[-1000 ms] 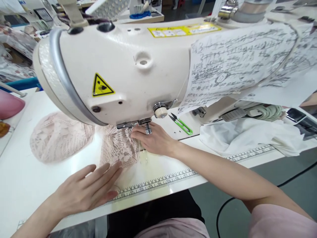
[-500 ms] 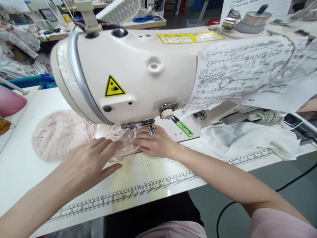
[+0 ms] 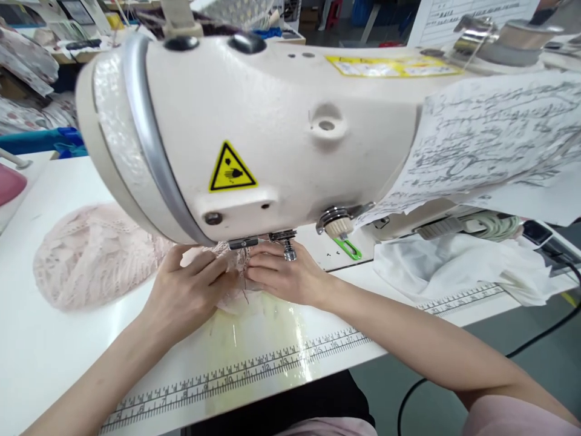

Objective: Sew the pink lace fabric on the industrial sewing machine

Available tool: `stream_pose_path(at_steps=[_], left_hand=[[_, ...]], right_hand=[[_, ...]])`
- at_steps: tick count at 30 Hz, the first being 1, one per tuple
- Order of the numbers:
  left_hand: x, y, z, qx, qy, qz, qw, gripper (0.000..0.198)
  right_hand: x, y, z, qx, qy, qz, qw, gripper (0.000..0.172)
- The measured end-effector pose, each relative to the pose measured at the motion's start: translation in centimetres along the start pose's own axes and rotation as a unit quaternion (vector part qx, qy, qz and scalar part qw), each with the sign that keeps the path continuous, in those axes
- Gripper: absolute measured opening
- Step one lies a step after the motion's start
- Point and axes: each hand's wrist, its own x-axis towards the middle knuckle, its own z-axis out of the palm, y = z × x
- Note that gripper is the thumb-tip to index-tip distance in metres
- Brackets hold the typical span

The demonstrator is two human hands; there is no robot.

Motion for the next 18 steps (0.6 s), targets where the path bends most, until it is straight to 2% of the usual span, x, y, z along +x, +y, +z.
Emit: stream_pose_path(at_steps=[3,6,10,18], left_hand=[[-0.4,0.3,1.2,-0.061,-0.005,-0.016,0.998,0.024],[-1.1,0.6,2.5,-0.105,-0.033,-0.023,0.994,0.037],[-1.7,0.7,3.3,-0.105,-0.045,-0.020,0.993,0.043],[-2.1,-0.8,3.3,-0.165,-0.057,-0.040,0.984,0.055]], right_hand=[[0.2,-0.1,-0.1,-0.038,0.051,-0.015,0.998,0.026],[0.4,0.0,-0.2,-0.031,0.049,-0.017,0.998,0.025],[0.2,0.1,0.2,-0.012,0.056,-0.026,0.998,0.024],[-0.1,-0.6,1.0,0.036,-0.014,-0.069,0.997,0.015]])
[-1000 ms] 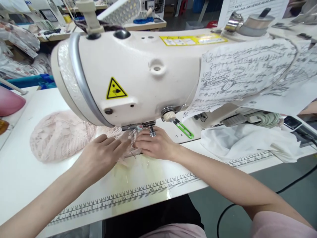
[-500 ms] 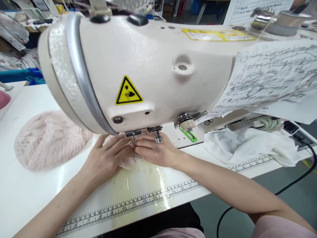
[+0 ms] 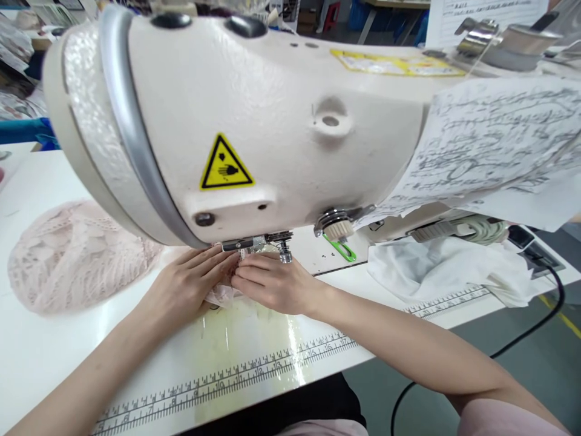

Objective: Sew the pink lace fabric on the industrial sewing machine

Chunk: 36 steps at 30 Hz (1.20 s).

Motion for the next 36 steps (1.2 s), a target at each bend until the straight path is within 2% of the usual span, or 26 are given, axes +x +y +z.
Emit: stream_pose_path(at_steps=[6,13,19,27,32,36], left_hand=[[0.1,-0.5,-0.6,-0.004,-0.023,0.002,1.000,0.057],[-0.1,-0.6,-0.4,-0.003,-0.045,-0.016,0.999,0.059],[-0.1,-0.5,-0.3,-0.014,-0.030,-0.033,0.999,0.058],[0.3,-0.2,-0.3,0.030,-0.033,-0.021,0.999,0.060],[0.5,0.2,-0.4,0.046,-0.028,-0.018,0.998,0.061],[0.6,0.6,-0.3,0.040,-0.027,-0.038,0.998,0.061]], right_hand=[[0.4,-0.4,0.3,-0.003,-0.017,-0.006,1.000,0.017],[0.4,-0.5,0.2,0.001,-0.032,0.008,0.999,0.016],[0.3,-0.4,0.4,0.002,-0.036,0.020,0.999,0.015],[0.3,-0.2,0.4,-0.039,-0.011,0.019,0.999,0.021],[0.4,0.1,0.1,-0.058,0.028,0.011,0.998,0.020],[0.3,0.2,-0.2,-0.059,0.021,0.023,0.998,0.020]])
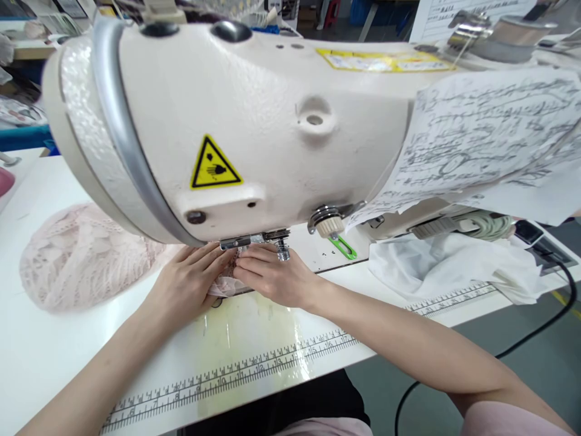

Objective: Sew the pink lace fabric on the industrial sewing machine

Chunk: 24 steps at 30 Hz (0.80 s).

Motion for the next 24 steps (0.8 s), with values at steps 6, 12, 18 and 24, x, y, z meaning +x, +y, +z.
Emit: stream_pose_path(at_steps=[6,12,18,24], left_hand=[[0.1,0.2,0.0,0.017,-0.004,-0.007,1.000,0.053],[-0.2,0.5,0.3,0.010,-0.023,-0.035,0.999,0.052],[-0.3,0.7,0.5,0.024,-0.013,-0.032,0.999,0.051],[-0.1,0.9,0.5,0.060,-0.003,-0.016,0.998,0.049]], right_hand=[[-0.2,0.0,-0.2,0.003,-0.002,0.021,1.000,0.021],[0.0,0.2,-0.5,-0.049,0.007,0.037,0.998,0.020],[0.2,0.6,-0.9,-0.075,0.018,0.045,0.996,0.024],[-0.2,1.3,-0.4,-0.034,-0.013,0.036,0.999,0.020]])
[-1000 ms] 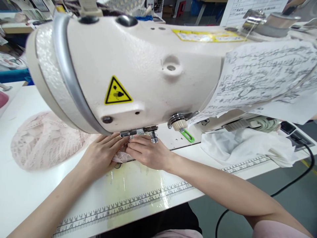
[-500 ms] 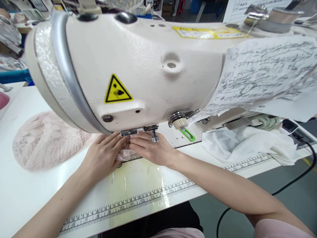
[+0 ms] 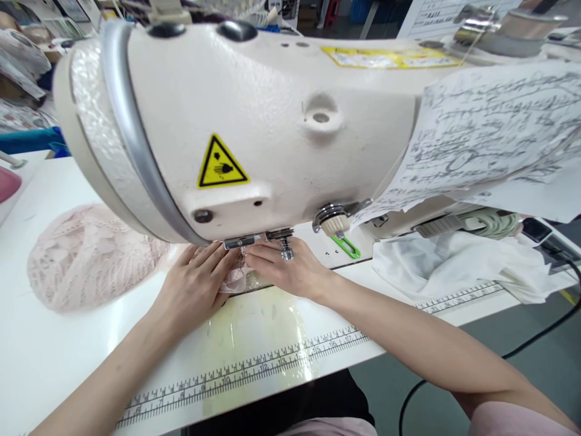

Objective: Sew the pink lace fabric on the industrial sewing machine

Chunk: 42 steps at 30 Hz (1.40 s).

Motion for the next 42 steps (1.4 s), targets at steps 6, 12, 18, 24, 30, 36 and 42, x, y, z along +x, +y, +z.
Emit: stream_pose_path(at_steps=[6,12,18,24,30,36,42], left_hand=[[-0.2,0.1,0.0,0.006,-0.005,0.002,1.000,0.047],[-0.1,0.0,0.0,0.008,-0.001,-0.001,1.000,0.044],[0.2,-0.1,0.2,0.013,0.018,-0.004,1.000,0.044],[0.3,0.1,-0.5,0.026,0.060,0.043,0.997,0.040],[0.3,-0.4,-0.8,-0.001,0.079,0.100,0.992,0.040],[-0.2,-0.9,-0.3,-0.037,0.068,0.073,0.994,0.048],[-0.3,-1.7,-0.5,-0.037,0.057,0.073,0.995,0.052]], right_hand=[[0.0,0.5,0.4,0.015,-0.002,-0.007,1.000,0.017],[-0.1,0.7,0.5,0.030,-0.005,0.009,0.999,0.018],[0.0,0.7,0.6,0.018,-0.010,0.018,1.000,0.017],[0.1,0.3,0.3,-0.022,0.000,-0.001,1.000,0.022],[0.3,-0.1,-0.6,-0.044,-0.004,-0.015,0.999,0.024],[0.7,-0.4,-1.0,-0.085,0.019,-0.013,0.996,0.021],[0.6,-0.8,-0.4,-0.086,0.048,-0.029,0.995,0.026]])
